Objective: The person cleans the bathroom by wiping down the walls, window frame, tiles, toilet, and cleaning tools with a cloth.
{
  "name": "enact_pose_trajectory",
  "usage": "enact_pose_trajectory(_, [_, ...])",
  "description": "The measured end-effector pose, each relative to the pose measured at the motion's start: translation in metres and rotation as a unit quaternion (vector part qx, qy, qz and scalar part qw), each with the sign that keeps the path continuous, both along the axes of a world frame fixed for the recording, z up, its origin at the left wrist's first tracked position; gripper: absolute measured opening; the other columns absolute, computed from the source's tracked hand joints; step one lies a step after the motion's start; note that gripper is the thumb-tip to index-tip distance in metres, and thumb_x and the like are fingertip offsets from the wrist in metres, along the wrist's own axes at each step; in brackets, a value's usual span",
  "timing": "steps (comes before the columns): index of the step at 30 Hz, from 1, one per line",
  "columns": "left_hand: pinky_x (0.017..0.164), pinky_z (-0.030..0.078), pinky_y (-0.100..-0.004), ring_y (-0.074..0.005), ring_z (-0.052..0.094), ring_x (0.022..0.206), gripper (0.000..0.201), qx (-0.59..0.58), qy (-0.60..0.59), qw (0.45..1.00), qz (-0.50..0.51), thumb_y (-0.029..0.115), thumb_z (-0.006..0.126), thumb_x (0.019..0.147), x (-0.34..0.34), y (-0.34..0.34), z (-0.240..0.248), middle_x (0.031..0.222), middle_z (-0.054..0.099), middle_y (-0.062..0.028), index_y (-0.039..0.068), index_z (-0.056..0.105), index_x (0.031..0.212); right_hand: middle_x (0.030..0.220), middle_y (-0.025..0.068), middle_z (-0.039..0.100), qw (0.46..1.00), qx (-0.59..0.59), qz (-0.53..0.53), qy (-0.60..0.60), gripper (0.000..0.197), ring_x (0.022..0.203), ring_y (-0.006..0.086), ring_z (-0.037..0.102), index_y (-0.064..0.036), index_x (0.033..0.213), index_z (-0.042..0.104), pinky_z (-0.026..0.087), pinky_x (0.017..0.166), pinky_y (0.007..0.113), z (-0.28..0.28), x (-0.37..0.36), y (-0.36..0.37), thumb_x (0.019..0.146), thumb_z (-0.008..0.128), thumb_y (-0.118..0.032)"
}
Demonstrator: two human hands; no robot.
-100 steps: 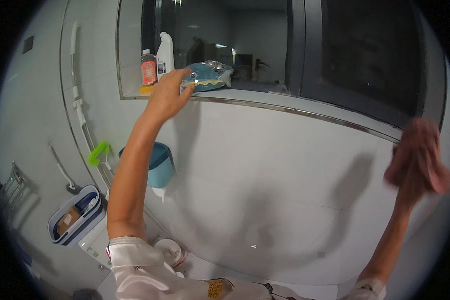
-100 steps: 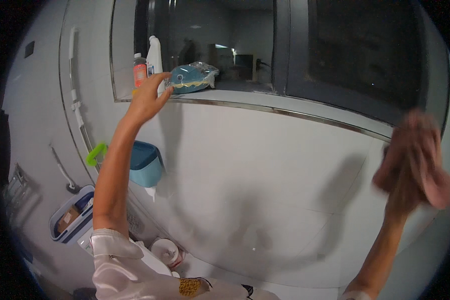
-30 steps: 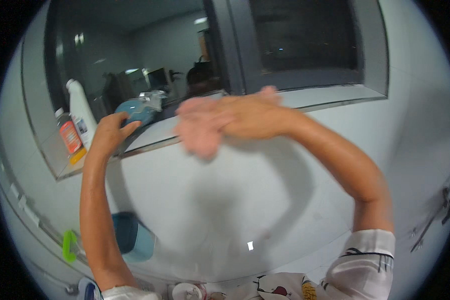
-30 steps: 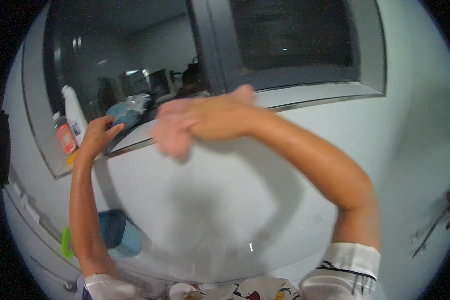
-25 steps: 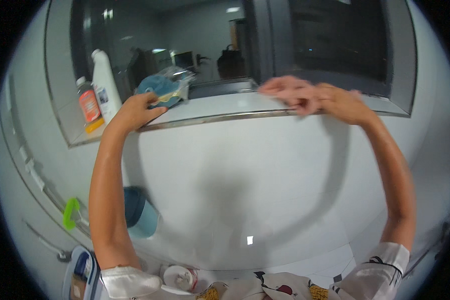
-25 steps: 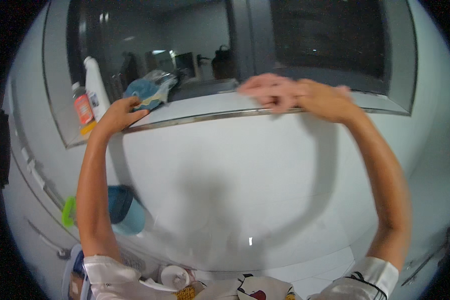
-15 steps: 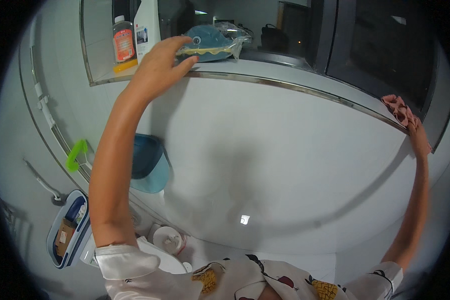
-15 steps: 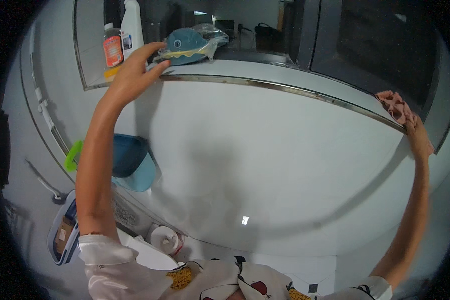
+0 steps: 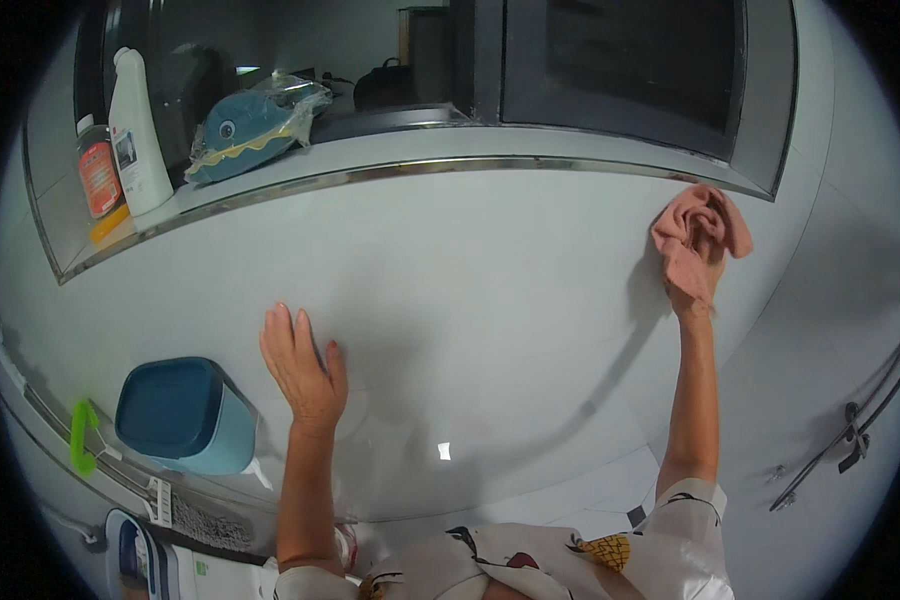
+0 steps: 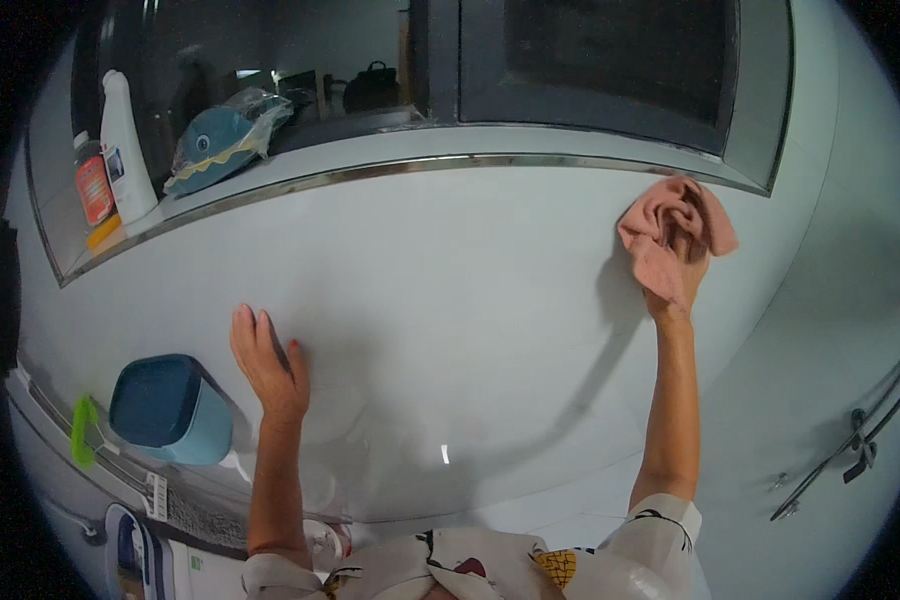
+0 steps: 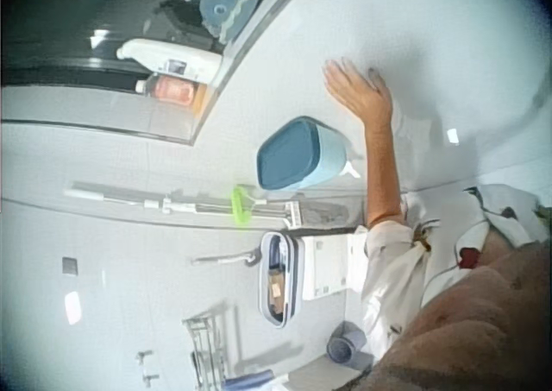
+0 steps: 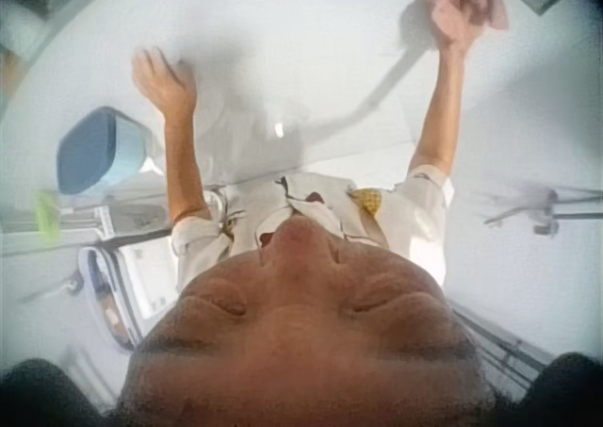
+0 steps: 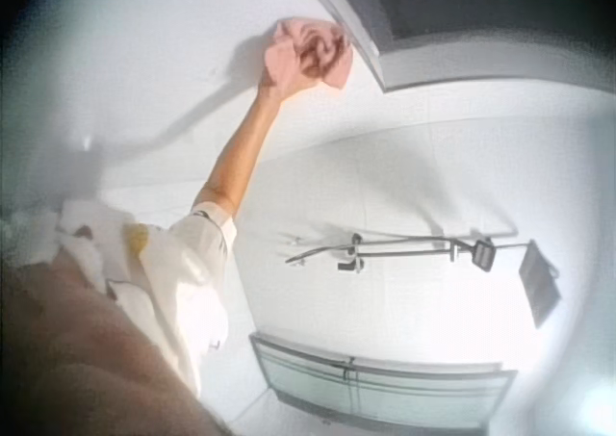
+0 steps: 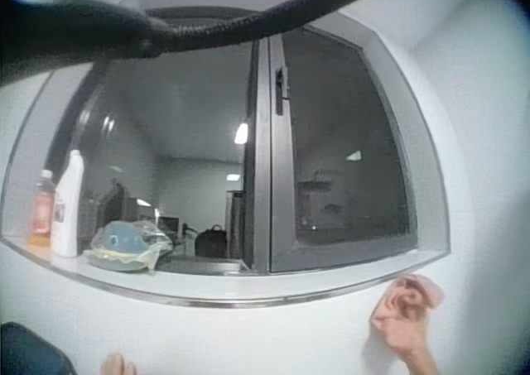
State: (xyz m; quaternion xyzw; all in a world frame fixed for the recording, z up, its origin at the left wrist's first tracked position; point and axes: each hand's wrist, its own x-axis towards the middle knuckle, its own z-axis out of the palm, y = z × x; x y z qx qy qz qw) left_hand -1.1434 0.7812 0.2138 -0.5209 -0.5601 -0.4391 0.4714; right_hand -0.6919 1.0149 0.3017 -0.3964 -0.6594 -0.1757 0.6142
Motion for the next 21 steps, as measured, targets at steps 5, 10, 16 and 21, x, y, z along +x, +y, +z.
enact_pose_trajectory(5, [0.103,0.026,-0.0581,-0.0434,0.036,0.129,0.055,-0.027,-0.003,1.0,0.006,0.021,0.06,0.084,-0.003,0.04,-0.023,0.141,0.037,-0.0248,-0.001,0.044,0.131,0.105,0.0024,0.046,0.783,-0.036,0.516,0.346,0.026,0.095,0.0127,0.047,-0.0062,0.116,0.045,0.04,0.08,0.021,-0.028,-0.041,0.035,0.095,0.042,-0.02])
enact_pose_trajectory(10, [0.098,0.03,-0.0571,-0.0389,0.041,0.123,0.058,-0.142,-0.056,0.988,-0.014,0.022,0.068,0.071,0.024,0.026,0.011,0.131,0.044,-0.0215,0.001,0.049,0.122,0.104,0.0065,0.055,0.796,0.016,0.604,-0.026,0.04,0.09,0.0203,0.053,-0.004,0.117,0.052,0.044,0.075,0.029,0.007,-0.135,-0.01,0.079,0.056,-0.017])
enact_pose_trajectory(16, [0.095,0.035,-0.0512,-0.0359,0.043,0.122,0.053,-0.007,0.023,1.0,-0.02,0.019,0.069,0.072,0.022,0.015,-0.004,0.13,0.045,-0.0221,0.001,0.053,0.12,0.091,0.0103,0.058,0.912,0.126,0.256,-0.294,0.05,0.084,0.0334,0.053,-0.0068,0.102,0.062,0.043,0.074,0.041,0.069,-0.288,-0.181,0.054,0.064,-0.018])
enact_pose_trajectory(21, [0.098,0.036,-0.0487,-0.0389,0.046,0.12,0.04,0.0,-0.113,0.97,-0.216,0.011,0.062,0.08,0.026,0.015,-0.013,0.131,0.048,-0.02,0.003,0.056,0.119,0.108,0.0088,0.059,0.805,0.305,0.208,-0.465,0.04,0.121,0.0309,0.046,-0.0088,0.112,0.062,0.03,0.107,0.045,0.076,-0.347,-0.18,0.074,0.056,-0.019])
